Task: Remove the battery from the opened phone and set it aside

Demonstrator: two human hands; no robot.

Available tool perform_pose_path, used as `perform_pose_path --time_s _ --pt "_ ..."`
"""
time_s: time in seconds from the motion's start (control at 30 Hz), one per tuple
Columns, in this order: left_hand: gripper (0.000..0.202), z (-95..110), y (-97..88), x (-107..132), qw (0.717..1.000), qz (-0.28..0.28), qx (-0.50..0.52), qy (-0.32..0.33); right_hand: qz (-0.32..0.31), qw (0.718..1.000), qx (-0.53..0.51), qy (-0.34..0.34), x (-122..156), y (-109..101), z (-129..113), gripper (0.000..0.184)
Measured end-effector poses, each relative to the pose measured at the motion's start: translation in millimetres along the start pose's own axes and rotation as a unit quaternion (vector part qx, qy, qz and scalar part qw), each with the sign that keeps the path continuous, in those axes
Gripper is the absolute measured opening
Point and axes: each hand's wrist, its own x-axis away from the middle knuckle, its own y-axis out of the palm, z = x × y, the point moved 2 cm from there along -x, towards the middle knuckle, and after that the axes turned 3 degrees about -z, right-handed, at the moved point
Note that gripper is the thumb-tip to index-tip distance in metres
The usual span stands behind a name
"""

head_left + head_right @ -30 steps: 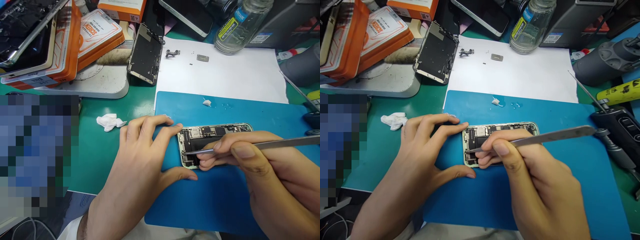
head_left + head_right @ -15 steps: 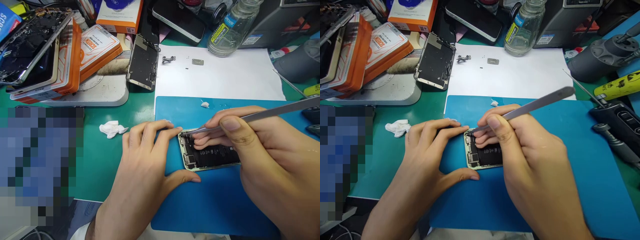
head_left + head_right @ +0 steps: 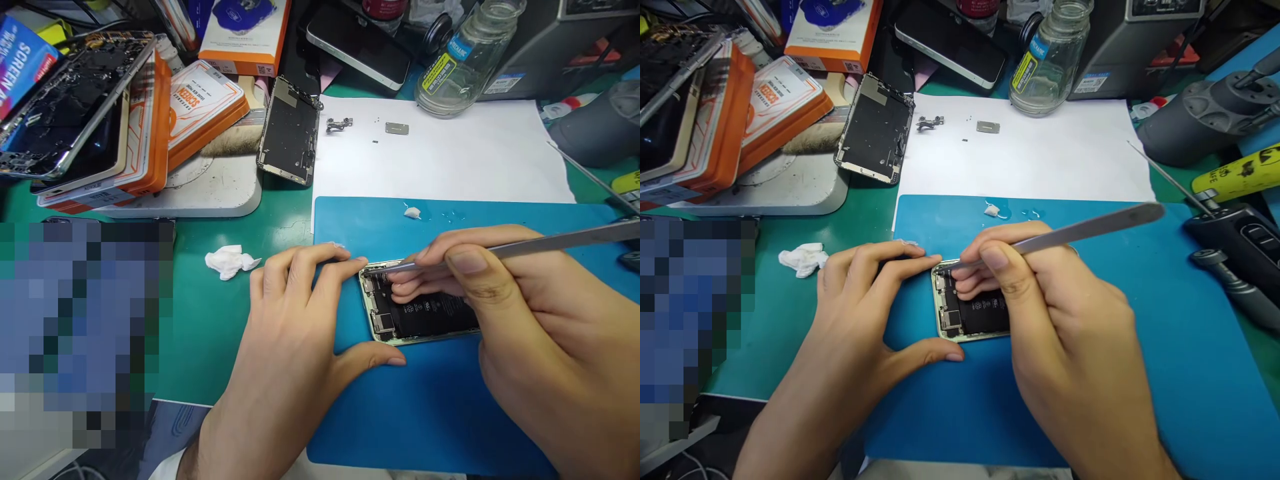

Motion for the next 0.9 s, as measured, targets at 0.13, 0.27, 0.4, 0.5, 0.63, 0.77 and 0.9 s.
perform_pose_path --time_s 0.13,0.27,0.4,0.5,0.63,0.77,0.9 --pt "0.074 -1.9 0.5 0.9 1.0 -0.005 0.003 0.002 -0.029 1.0 -0.002 -0.004 1.3 -1.3 -1.1 0.031" --pt "0.073 -1.6 1.3 0.3 1.0 -0.003 0.012 0.0 -0.019 0.998 -0.066 0.014 2.3 -0.5 1.1 0.027" --pt "0.073 -1.8 1.0 -1.6 0.999 -0.016 0.026 -0.011 -0.06 0.993 -0.098 0.027 2.8 -1.7 5.1 0.031" --pt "0.079 -3.8 -3.7 -0.1 0.998 -0.037 0.049 -0.01 -0.04 0.985 -0.156 0.055 6.2 -10.9 12.1 0.028" --pt "0.075 -1.1 -17.8 10.0 0.99 -0.007 0.143 -0.009 0.033 0.941 -0.319 0.105 14.9 -25.3 21.2 0.024" --pt "0.032 17.5 -26.2 20.1 0.975 0.094 0.198 0.044 -0.013 0.913 -0.394 0.106 26.3 -29.4 17.7 0.026" --pt "0.015 39.6 -20.5 20.8 0.971 0.132 0.177 0.092 -0.009 0.912 -0.401 0.081 41.6 -32.2 15.0 0.027"
